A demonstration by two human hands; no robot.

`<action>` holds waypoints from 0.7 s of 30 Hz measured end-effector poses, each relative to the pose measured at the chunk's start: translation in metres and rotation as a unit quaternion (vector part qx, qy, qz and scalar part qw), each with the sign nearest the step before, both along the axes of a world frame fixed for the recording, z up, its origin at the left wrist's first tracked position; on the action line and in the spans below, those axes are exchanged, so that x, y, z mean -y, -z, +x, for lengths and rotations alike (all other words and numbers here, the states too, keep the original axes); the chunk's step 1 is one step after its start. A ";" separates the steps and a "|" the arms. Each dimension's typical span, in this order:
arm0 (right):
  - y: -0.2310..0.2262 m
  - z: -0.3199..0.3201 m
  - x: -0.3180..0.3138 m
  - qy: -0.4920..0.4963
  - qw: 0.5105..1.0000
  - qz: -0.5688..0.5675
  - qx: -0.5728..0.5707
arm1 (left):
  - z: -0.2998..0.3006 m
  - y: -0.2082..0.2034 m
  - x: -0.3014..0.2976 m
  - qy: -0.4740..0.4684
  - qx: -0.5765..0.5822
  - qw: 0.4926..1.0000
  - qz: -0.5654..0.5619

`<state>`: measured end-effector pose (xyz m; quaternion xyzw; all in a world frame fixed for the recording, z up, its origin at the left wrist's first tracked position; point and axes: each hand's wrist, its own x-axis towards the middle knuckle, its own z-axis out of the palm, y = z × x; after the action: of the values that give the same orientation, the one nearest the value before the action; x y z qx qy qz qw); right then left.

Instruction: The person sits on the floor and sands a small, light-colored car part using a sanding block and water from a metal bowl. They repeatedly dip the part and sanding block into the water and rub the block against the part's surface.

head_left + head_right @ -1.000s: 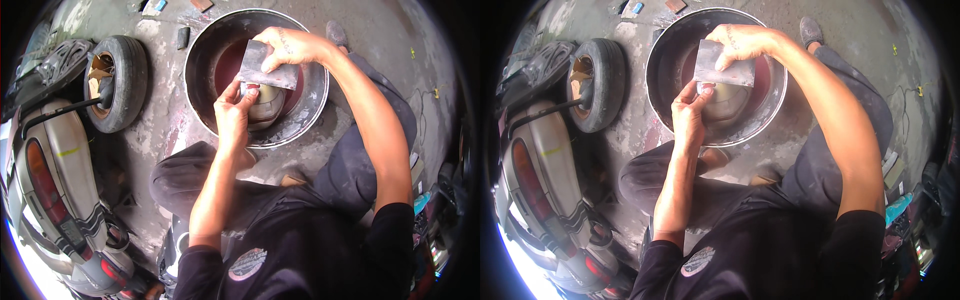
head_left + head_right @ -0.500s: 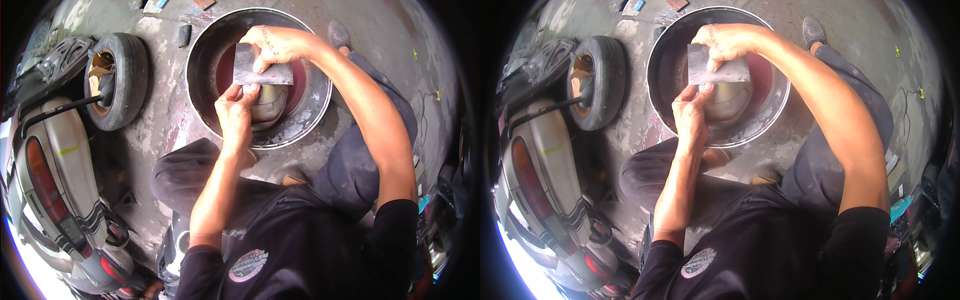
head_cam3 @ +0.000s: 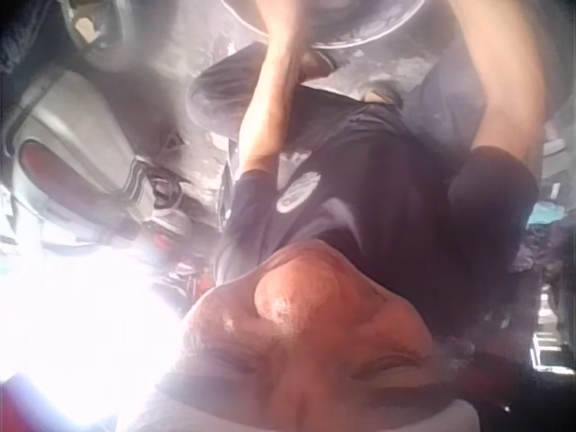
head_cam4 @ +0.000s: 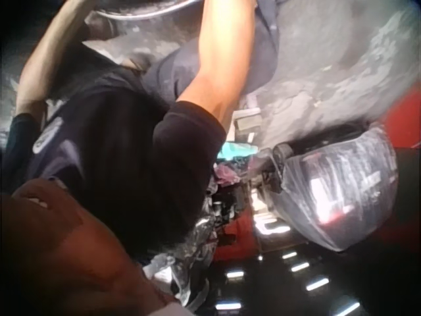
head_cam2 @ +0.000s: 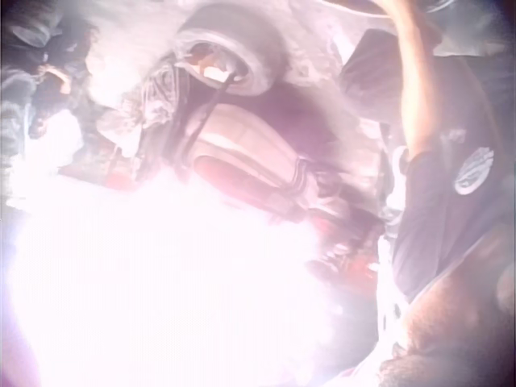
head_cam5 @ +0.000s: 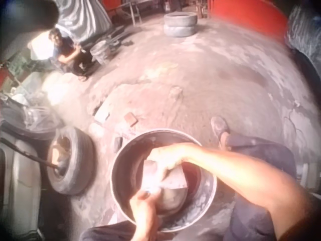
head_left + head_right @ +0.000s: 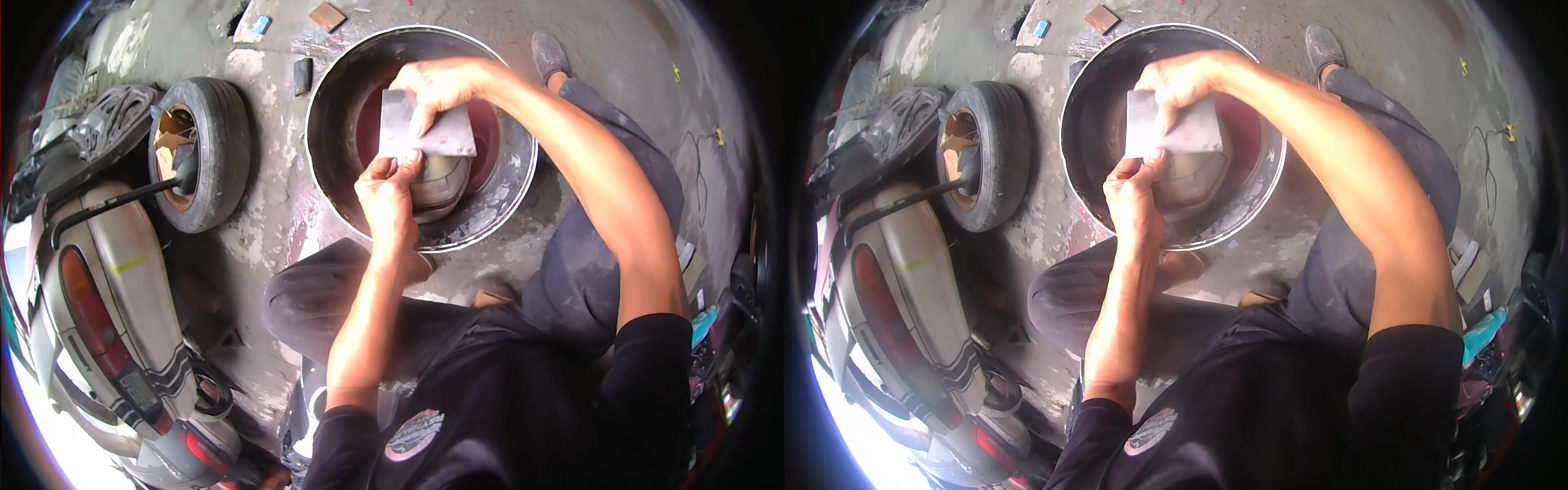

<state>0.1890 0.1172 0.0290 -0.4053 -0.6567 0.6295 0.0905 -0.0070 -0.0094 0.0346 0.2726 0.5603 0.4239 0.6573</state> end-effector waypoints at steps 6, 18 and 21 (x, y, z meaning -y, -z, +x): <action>0.006 0.002 0.006 0.035 0.997 -0.015 -0.064 | -0.004 0.001 0.000 0.017 0.015 1.000 0.008; -0.032 0.003 0.014 0.035 0.992 0.121 0.027 | -0.009 -0.003 0.002 0.076 -0.010 0.997 0.017; -0.030 0.001 0.019 0.045 0.988 0.145 0.040 | -0.006 -0.005 0.002 0.068 -0.004 0.997 0.018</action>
<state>0.1904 0.0979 0.0587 -0.4421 -0.7253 0.5059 0.1500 -0.0129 -0.0110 0.0398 0.3235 0.5350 0.3869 0.6778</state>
